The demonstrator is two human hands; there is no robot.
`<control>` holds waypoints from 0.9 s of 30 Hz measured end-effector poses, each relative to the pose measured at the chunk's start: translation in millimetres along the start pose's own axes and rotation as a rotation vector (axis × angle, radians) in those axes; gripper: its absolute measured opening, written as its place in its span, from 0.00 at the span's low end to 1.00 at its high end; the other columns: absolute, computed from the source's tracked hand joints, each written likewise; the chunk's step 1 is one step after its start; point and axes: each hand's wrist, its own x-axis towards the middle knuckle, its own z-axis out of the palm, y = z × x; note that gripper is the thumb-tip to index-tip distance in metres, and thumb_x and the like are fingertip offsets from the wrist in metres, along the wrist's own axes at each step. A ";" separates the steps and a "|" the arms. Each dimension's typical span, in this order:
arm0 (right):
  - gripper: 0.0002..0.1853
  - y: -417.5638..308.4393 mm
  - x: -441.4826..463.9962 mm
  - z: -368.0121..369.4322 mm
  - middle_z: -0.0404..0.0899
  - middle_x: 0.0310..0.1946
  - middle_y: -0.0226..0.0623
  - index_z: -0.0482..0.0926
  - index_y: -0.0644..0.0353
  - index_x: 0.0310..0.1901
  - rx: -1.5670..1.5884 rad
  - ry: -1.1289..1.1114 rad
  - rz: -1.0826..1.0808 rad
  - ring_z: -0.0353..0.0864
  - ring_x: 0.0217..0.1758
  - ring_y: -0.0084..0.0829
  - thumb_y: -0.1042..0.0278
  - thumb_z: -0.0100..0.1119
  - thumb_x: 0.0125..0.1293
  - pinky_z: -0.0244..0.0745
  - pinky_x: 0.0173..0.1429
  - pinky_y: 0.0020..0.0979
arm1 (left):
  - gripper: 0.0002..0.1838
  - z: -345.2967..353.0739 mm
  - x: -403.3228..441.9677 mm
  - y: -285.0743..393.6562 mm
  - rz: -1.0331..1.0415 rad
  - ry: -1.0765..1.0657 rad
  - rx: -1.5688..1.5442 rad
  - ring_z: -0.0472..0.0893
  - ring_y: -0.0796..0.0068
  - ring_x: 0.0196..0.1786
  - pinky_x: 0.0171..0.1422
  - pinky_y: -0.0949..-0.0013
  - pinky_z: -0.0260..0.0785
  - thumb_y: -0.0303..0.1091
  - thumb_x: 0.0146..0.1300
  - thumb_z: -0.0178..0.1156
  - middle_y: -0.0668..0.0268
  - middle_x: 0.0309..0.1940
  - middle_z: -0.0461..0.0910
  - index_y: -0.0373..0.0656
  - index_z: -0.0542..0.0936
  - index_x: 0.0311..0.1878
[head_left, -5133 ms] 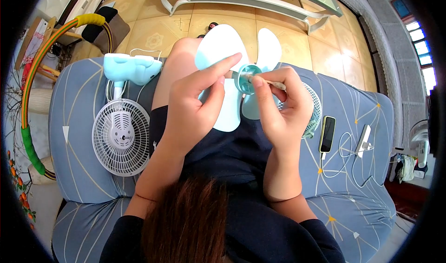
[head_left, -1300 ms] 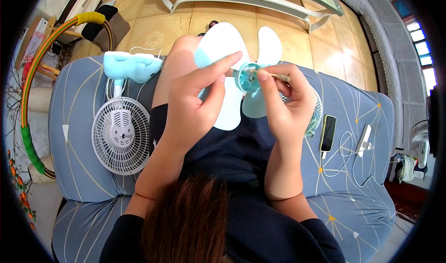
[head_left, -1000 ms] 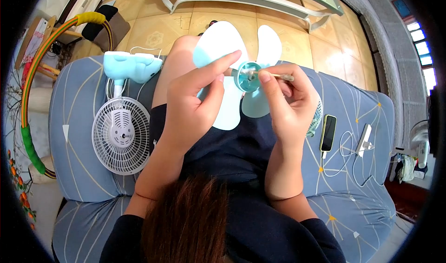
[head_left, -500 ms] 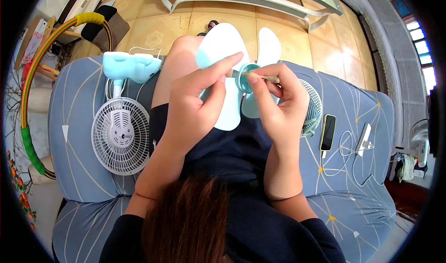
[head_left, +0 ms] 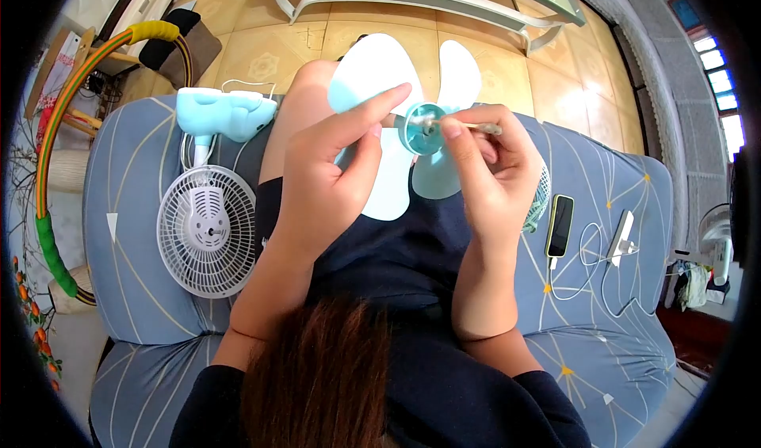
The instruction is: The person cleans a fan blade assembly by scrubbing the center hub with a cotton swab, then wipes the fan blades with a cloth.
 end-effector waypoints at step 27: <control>0.03 -4.9 -1.6 6.6 0.64 0.22 0.17 0.81 0.68 0.39 -0.013 -0.042 0.071 0.56 0.26 0.09 0.79 0.65 0.66 0.52 0.32 0.14 | 0.22 2.7 -0.7 -1.4 0.027 0.013 -0.002 0.70 0.87 0.27 0.32 0.79 0.64 0.15 0.67 0.52 0.71 0.26 0.77 0.40 0.81 0.61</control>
